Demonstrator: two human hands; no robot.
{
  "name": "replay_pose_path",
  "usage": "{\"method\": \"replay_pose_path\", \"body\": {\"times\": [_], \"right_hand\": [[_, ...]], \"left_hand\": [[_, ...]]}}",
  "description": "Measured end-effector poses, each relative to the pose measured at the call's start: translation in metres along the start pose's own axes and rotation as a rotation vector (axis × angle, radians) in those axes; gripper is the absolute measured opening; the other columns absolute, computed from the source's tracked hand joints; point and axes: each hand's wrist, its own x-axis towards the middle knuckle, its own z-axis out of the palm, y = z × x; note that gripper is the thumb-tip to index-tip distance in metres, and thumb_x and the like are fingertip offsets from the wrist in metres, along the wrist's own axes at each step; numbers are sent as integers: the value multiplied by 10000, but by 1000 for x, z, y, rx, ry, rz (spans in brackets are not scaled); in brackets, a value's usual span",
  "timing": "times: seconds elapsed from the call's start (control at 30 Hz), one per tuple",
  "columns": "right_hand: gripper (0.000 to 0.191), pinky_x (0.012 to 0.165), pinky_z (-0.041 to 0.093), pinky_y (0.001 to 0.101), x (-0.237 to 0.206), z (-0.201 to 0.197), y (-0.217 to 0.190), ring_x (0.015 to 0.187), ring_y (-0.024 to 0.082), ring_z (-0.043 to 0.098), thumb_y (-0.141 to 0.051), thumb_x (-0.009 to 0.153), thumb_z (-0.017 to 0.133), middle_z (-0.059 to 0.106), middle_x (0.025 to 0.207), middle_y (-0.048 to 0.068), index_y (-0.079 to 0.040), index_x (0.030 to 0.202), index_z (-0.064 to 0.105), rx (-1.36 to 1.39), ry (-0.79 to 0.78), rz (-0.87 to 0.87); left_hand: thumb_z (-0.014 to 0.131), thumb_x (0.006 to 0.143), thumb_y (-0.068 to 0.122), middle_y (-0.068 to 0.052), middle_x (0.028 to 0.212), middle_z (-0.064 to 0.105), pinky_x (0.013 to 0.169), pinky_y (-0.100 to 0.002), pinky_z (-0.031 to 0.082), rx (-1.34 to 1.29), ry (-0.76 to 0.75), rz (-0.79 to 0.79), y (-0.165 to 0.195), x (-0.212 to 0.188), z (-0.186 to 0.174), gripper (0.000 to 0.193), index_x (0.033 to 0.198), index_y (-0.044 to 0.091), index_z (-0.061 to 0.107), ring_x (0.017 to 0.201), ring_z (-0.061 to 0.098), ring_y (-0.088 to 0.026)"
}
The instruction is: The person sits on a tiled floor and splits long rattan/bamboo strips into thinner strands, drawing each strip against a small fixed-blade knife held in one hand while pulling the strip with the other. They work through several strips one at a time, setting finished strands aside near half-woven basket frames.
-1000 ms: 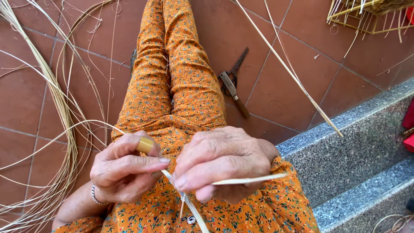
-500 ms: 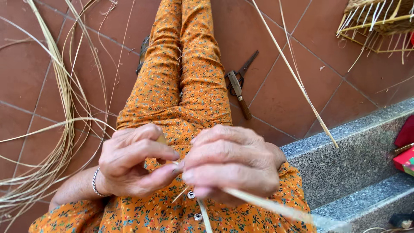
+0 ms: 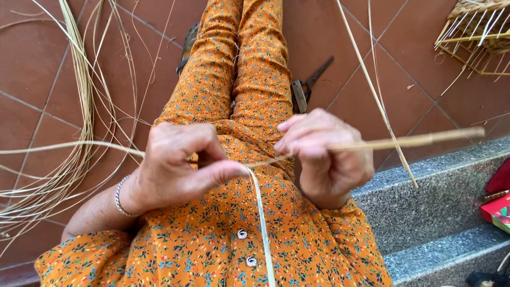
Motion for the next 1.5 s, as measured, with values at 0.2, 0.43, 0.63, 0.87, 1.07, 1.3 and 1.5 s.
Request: {"method": "replay_pose_path", "body": {"times": [0.2,0.43,0.63,0.87,1.07,1.3,1.5], "right_hand": [[316,691,610,370,-12,-2,36,664,220,632,-225,1159,612,641,768,169,22,968,564,49,251,126],[277,617,566,323,-15,-30,88,677,231,639,-207,1177,592,648,822,180,16,1019,543,96,304,197],[299,566,553,288,-13,-56,130,639,197,647,-225,1160,593,657,837,158,22,994,573,33,355,279],[309,572,572,311,-17,-80,188,631,199,673,-264,1109,629,672,784,129,-12,932,602,92,423,384],[319,537,585,301,-23,-103,248,629,167,688,-283,1083,663,681,772,92,-23,899,636,46,455,496],[341,482,574,288,-14,-117,277,529,149,648,-351,1033,670,701,713,101,-50,875,654,26,540,666],[600,760,674,390,-6,-86,227,896,193,738,-510,947,673,725,1108,146,-74,1349,576,620,148,588]], "left_hand": [[875,862,210,-1,625,677,467,-213,468,-19,71,-238,-31,-8,6,276,786,25,685,547,613,-18],[870,880,201,9,632,665,475,-208,445,5,95,-340,-64,-14,9,263,799,21,696,571,562,-1],[873,894,224,-4,626,657,483,-222,445,84,141,-419,-95,-15,10,276,810,12,718,568,556,-22],[866,898,248,-8,629,651,476,-238,434,58,165,-535,-126,-22,12,297,804,19,701,567,539,-18],[879,901,265,-4,649,660,500,-240,452,130,179,-559,-161,-25,12,315,799,21,709,590,544,-25],[881,901,254,-17,693,688,533,-245,495,154,219,-567,-196,-28,10,293,816,30,713,625,577,-28],[848,930,243,3,729,708,543,-231,508,71,295,-489,-214,-6,10,243,850,51,723,635,620,-22]]}}
